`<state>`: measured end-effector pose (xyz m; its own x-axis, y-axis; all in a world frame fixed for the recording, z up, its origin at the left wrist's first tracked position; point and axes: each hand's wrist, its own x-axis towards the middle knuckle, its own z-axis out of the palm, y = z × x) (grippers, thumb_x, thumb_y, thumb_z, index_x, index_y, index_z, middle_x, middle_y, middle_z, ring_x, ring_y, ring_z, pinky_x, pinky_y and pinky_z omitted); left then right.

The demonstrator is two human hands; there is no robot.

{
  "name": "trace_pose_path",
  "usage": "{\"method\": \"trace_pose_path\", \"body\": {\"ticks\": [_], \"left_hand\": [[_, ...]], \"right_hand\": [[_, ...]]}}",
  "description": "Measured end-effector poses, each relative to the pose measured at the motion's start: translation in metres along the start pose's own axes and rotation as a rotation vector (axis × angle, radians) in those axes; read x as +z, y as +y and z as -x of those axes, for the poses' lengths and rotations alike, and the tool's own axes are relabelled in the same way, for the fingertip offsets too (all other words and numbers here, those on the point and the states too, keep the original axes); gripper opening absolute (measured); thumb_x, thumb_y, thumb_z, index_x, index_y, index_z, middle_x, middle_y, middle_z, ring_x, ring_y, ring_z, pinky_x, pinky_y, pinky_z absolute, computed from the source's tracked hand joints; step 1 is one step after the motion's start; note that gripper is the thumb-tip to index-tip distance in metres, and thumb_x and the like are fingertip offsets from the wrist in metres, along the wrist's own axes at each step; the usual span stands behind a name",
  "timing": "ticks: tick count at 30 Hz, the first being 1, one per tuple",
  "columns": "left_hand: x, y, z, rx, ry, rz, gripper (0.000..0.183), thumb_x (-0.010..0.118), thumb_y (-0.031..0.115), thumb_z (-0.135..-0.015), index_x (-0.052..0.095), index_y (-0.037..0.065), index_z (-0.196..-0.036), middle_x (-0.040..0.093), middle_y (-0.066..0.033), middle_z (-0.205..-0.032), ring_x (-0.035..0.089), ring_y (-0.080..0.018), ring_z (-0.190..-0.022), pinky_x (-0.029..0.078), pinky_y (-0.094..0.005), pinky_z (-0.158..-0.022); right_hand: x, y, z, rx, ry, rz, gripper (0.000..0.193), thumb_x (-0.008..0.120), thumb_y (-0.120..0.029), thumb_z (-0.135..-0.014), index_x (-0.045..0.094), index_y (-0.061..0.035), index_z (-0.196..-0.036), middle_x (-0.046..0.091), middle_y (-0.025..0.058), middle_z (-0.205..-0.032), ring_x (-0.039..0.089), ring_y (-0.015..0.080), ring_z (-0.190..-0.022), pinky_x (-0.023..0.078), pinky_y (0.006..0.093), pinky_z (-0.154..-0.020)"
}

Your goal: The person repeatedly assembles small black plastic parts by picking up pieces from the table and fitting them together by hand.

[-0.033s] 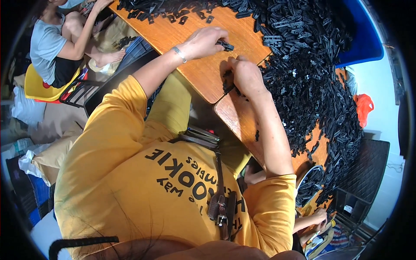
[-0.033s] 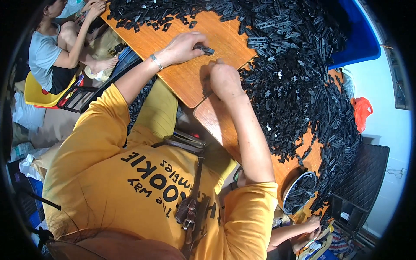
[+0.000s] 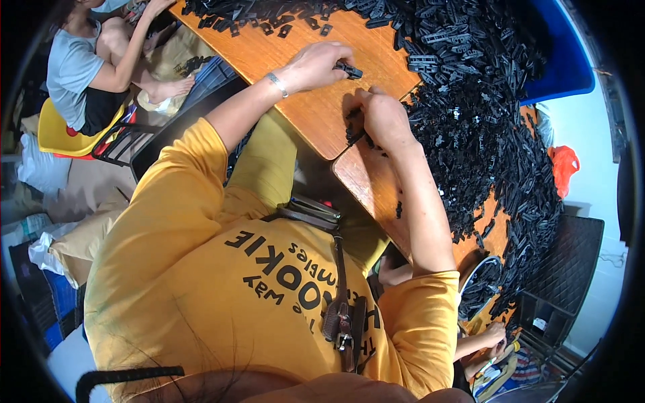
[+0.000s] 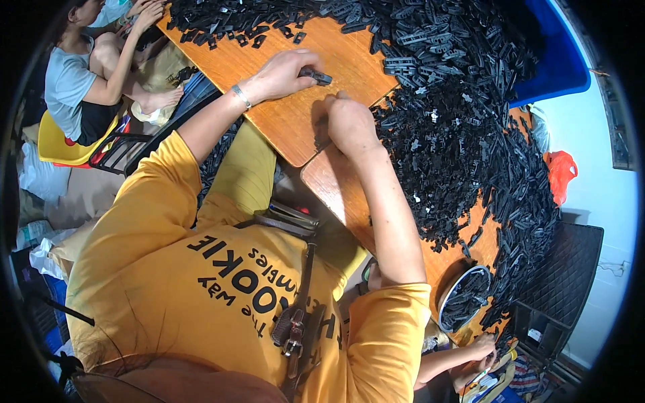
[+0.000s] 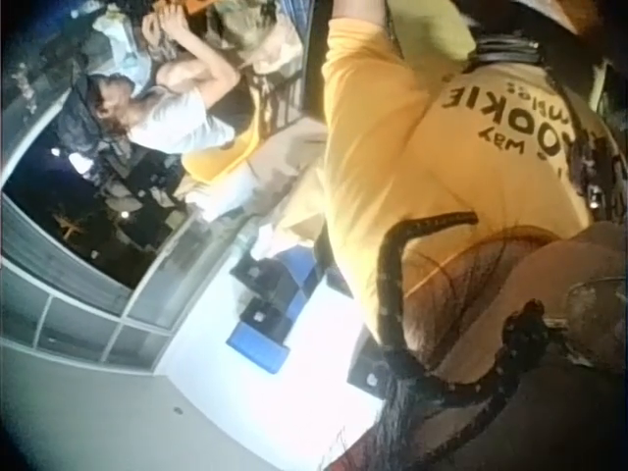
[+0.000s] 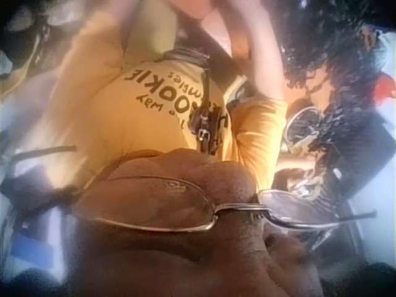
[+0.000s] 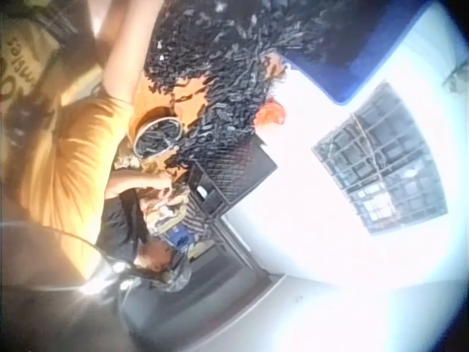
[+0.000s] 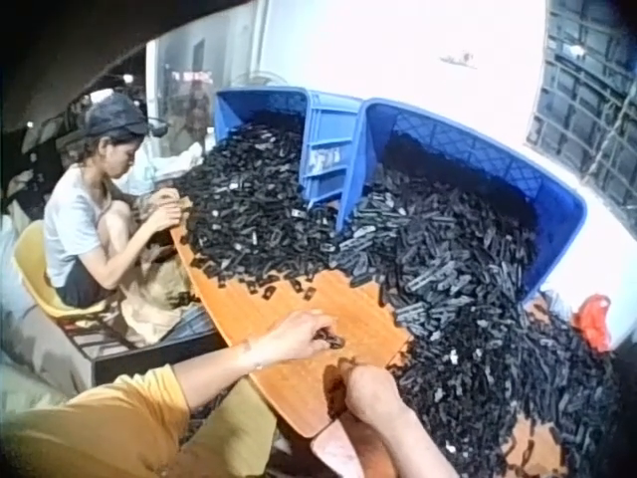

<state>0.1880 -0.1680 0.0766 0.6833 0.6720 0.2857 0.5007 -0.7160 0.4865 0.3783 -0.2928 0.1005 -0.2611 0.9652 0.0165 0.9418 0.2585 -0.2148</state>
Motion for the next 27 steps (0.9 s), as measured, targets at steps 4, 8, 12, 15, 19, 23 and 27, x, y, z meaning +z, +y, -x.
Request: {"method": "trace_pose_path", "body": {"ticks": [4, 8, 12, 15, 19, 23, 27], "left_hand": [[0.001, -0.006, 0.015, -0.045, 0.104, 0.159, 0.024, 0.076, 0.017, -0.086, 0.071, 0.008, -0.107, 0.071, -0.0127, -0.105, 0.069, -0.0333, -0.101, 0.055, -0.0432, -0.09], [0.011, -0.011, 0.016, -0.131, 0.105, 0.308, 0.023, 0.077, 0.018, -0.087, 0.071, 0.009, -0.108, 0.073, -0.0119, -0.103, 0.071, -0.0288, -0.1, 0.056, -0.0405, -0.089], [0.014, -0.011, 0.019, -0.212, 0.043, 0.618, 0.021, 0.075, 0.006, -0.091, 0.07, 0.002, -0.111, 0.073, -0.004, -0.104, 0.068, -0.0116, -0.098, 0.055, -0.0272, -0.086], [0.01, -0.003, 0.02, -0.256, 0.01, 0.827, 0.022, 0.074, 0.004, -0.091, 0.07, 0.003, -0.113, 0.072, -0.0018, -0.103, 0.066, -0.0092, -0.095, 0.054, -0.0247, -0.084], [0.002, 0.016, 0.021, -0.307, -0.025, 0.914, 0.023, 0.074, 0.002, -0.092, 0.07, 0.004, -0.114, 0.071, -0.0008, -0.103, 0.064, -0.0067, -0.09, 0.052, -0.0216, -0.078], [0.002, 0.033, 0.016, -0.219, -0.004, 0.93, 0.023, 0.074, 0.002, -0.091, 0.07, 0.005, -0.114, 0.071, -0.0002, -0.101, 0.063, -0.0061, -0.088, 0.051, -0.0203, -0.075], [-0.004, 0.04, 0.015, -0.203, -0.043, 0.882, 0.025, 0.074, 0.004, -0.091, 0.07, 0.005, -0.115, 0.071, 0.0003, -0.101, 0.063, -0.0054, -0.087, 0.052, -0.0208, -0.073]], "right_hand": [[-0.004, -0.004, 0.004, -0.038, 0.027, -0.023, 0.016, 0.06, -0.006, -0.087, 0.07, -0.0076, -0.1, 0.069, 0.02, -0.1, 0.071, 0.0407, -0.094, 0.056, 0.0494, -0.083], [0.0, -0.008, -0.001, -0.07, 0.023, 0.024, 0.015, 0.062, -0.007, -0.087, 0.07, -0.0062, -0.099, 0.069, 0.021, -0.1, 0.071, 0.0404, -0.094, 0.056, 0.0494, -0.084], [-0.013, -0.011, -0.003, -0.04, -0.037, -0.107, 0.015, 0.068, -0.01, -0.085, 0.068, -0.0034, -0.098, 0.07, 0.0224, -0.099, 0.071, 0.0403, -0.095, 0.056, 0.05, -0.084], [-0.015, 0.001, 0.0, 0.158, 0.1, -0.279, 0.025, 0.077, -0.011, -0.08, 0.067, 0.0001, -0.1, 0.072, 0.0216, -0.093, 0.073, 0.0367, -0.088, 0.057, 0.0453, -0.08], [-0.02, 0.002, -0.004, 0.294, 0.373, -0.659, 0.023, 0.081, -0.006, -0.08, 0.067, 0.0009, -0.097, 0.072, 0.0144, -0.087, 0.072, 0.0238, -0.076, 0.058, 0.035, -0.073], [-0.015, 0.004, -0.003, 0.287, 0.551, -0.595, 0.021, 0.084, -0.006, -0.079, 0.067, -0.0002, -0.089, 0.07, 0.0132, -0.083, 0.071, 0.0253, -0.073, 0.057, 0.036, -0.07], [-0.027, -0.008, 0.005, 0.309, 0.494, -0.484, 0.024, 0.087, -0.007, -0.077, 0.066, -0.001, -0.087, 0.069, 0.015, -0.084, 0.07, 0.0273, -0.072, 0.056, 0.0382, -0.068]]}}
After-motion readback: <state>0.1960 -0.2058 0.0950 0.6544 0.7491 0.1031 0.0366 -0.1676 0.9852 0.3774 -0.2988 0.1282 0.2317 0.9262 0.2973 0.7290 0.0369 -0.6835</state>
